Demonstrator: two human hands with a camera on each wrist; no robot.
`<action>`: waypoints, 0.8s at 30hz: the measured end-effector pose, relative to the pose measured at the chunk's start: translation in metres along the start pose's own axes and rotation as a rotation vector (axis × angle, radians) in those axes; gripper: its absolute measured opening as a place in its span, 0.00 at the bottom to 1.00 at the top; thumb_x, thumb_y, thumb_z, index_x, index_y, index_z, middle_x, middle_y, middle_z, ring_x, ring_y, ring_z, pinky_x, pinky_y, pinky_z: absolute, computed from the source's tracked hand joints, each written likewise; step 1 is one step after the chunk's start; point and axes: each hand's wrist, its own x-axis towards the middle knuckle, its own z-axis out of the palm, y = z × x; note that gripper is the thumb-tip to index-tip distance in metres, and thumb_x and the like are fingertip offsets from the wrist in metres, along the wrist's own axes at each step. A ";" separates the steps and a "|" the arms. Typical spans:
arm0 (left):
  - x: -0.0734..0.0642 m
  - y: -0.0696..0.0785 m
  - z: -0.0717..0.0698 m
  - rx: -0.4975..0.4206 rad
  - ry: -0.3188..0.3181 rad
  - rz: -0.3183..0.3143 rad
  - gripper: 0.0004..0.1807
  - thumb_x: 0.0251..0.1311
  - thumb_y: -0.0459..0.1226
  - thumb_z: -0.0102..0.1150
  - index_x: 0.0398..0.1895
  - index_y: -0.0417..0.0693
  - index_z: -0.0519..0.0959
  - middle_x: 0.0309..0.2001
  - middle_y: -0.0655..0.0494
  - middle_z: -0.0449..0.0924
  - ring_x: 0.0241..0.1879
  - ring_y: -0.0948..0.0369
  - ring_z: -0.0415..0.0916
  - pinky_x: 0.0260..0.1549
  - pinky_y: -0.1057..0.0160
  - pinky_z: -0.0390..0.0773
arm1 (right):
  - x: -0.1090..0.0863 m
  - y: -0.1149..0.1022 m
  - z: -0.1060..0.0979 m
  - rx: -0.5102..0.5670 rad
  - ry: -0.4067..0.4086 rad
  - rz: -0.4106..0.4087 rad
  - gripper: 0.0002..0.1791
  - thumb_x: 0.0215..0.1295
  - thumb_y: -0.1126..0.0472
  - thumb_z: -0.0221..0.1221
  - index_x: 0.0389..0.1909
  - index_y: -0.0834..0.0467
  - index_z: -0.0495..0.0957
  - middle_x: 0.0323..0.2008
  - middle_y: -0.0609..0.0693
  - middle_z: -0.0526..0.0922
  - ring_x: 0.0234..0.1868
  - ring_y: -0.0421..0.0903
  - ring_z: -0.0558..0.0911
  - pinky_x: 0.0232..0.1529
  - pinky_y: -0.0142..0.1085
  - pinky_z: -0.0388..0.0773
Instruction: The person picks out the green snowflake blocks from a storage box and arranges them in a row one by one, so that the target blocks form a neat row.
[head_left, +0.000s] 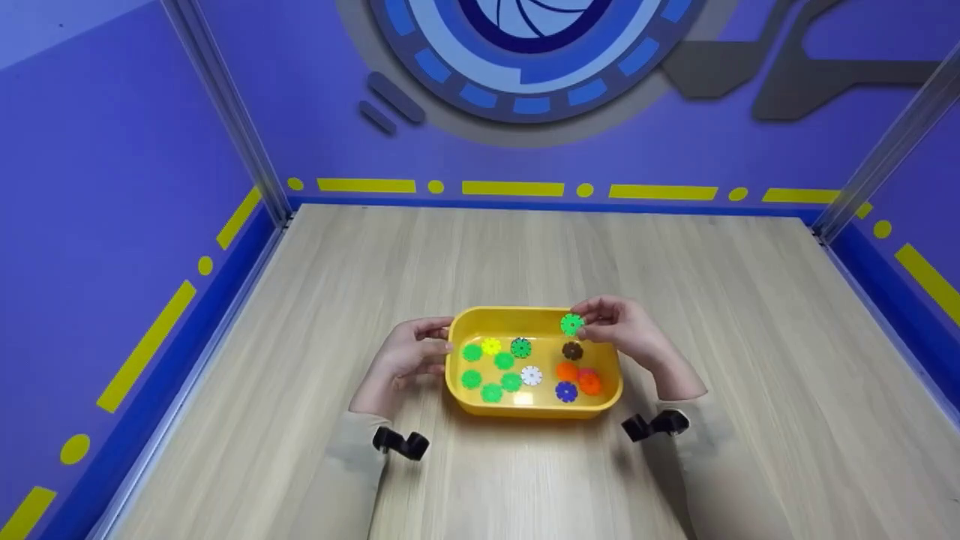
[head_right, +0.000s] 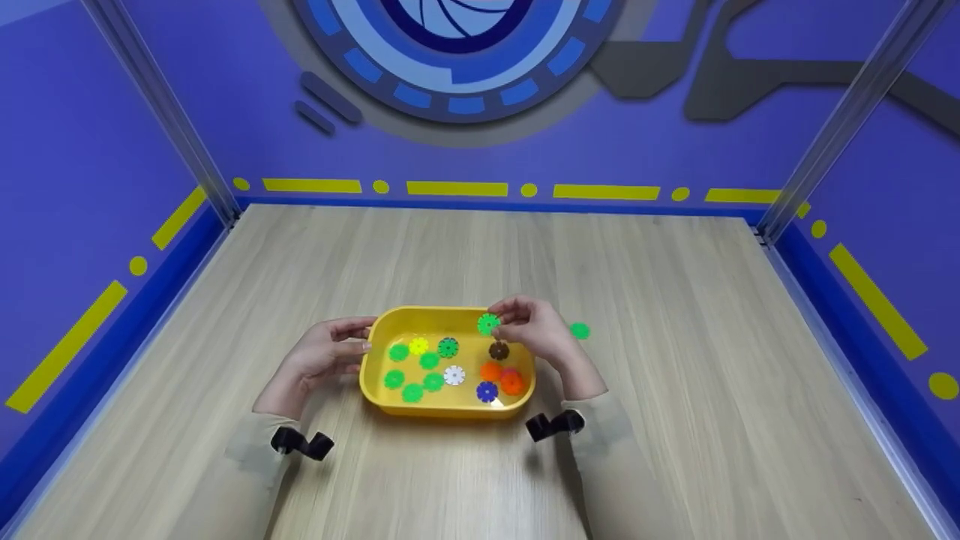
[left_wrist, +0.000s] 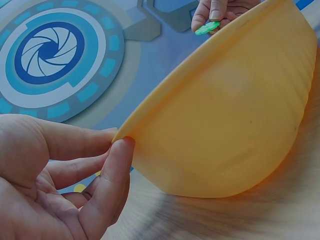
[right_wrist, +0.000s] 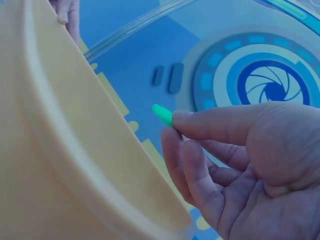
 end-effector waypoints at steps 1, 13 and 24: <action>0.000 0.000 0.000 0.001 -0.003 0.005 0.29 0.60 0.25 0.65 0.66 0.44 0.78 0.50 0.48 0.78 0.36 0.60 0.81 0.30 0.64 0.89 | 0.000 0.000 -0.002 0.007 0.005 -0.006 0.20 0.63 0.67 0.68 0.55 0.69 0.79 0.39 0.48 0.83 0.38 0.40 0.82 0.42 0.26 0.84; -0.001 0.001 0.000 0.008 0.002 0.012 0.29 0.60 0.25 0.65 0.66 0.43 0.78 0.49 0.49 0.79 0.38 0.60 0.80 0.29 0.64 0.89 | -0.004 0.004 -0.025 -0.004 0.099 0.026 0.23 0.63 0.64 0.69 0.59 0.66 0.78 0.42 0.46 0.83 0.41 0.42 0.80 0.44 0.27 0.84; 0.000 0.000 0.001 0.009 0.001 0.012 0.28 0.59 0.25 0.65 0.66 0.43 0.79 0.49 0.49 0.78 0.38 0.60 0.80 0.29 0.63 0.89 | -0.013 0.008 -0.048 0.044 0.137 0.030 0.26 0.67 0.62 0.66 0.63 0.69 0.74 0.40 0.43 0.83 0.39 0.38 0.84 0.45 0.27 0.85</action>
